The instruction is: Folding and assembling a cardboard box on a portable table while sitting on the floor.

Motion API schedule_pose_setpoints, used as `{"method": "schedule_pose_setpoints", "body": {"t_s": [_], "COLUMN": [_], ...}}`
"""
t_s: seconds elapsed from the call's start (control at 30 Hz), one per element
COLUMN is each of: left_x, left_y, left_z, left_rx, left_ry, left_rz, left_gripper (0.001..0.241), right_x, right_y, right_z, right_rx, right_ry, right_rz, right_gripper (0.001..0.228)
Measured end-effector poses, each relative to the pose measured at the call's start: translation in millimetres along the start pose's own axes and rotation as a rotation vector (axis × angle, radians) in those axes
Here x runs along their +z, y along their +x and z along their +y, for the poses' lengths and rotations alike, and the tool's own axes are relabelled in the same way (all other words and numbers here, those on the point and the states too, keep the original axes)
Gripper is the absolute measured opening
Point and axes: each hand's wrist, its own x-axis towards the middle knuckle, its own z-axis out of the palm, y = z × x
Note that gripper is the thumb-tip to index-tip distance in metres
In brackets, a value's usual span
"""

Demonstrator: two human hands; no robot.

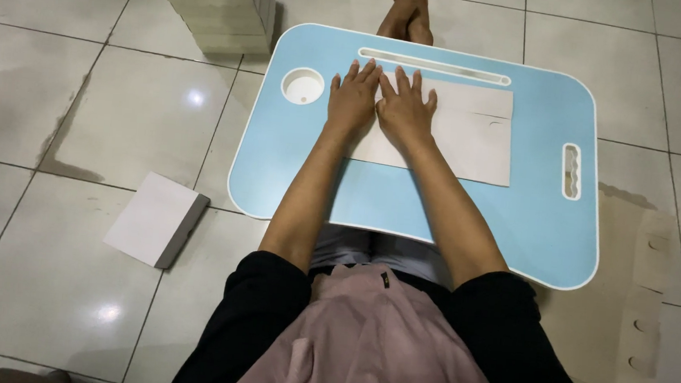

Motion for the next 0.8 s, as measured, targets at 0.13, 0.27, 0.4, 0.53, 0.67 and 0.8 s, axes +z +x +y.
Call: {"method": "schedule_pose_setpoints", "body": {"t_s": [0.13, 0.27, 0.4, 0.53, 0.67, 0.8], "left_x": [7.1, 0.4, -10.9, -6.8, -2.1, -2.6], "left_y": [2.2, -6.2, -13.5, -11.1, -6.6, -6.0], "left_z": [-5.4, 2.9, 9.6, 7.7, 4.1, 3.6], "left_rx": [0.005, -0.038, -0.069, -0.079, -0.075, -0.069], "left_ry": [0.013, 0.011, -0.02, 0.012, -0.017, -0.037], "left_rz": [0.023, 0.076, 0.083, 0.066, 0.053, 0.037], "left_gripper": [0.062, 0.064, 0.058, 0.061, 0.058, 0.058], "right_x": [1.1, -2.3, -11.0, -12.0, 4.3, 28.6], "right_y": [0.4, -7.7, -25.1, -45.5, -60.2, -85.6], "right_z": [-3.4, -4.9, -6.4, -5.3, 7.5, 33.8], "right_rx": [0.002, -0.019, -0.087, -0.106, -0.194, -0.363], "right_ry": [0.016, 0.048, 0.098, 0.11, 0.043, -0.019], "right_rz": [0.024, 0.037, 0.015, -0.009, -0.056, 0.015], "right_gripper": [0.054, 0.054, 0.052, 0.051, 0.054, 0.055]}}
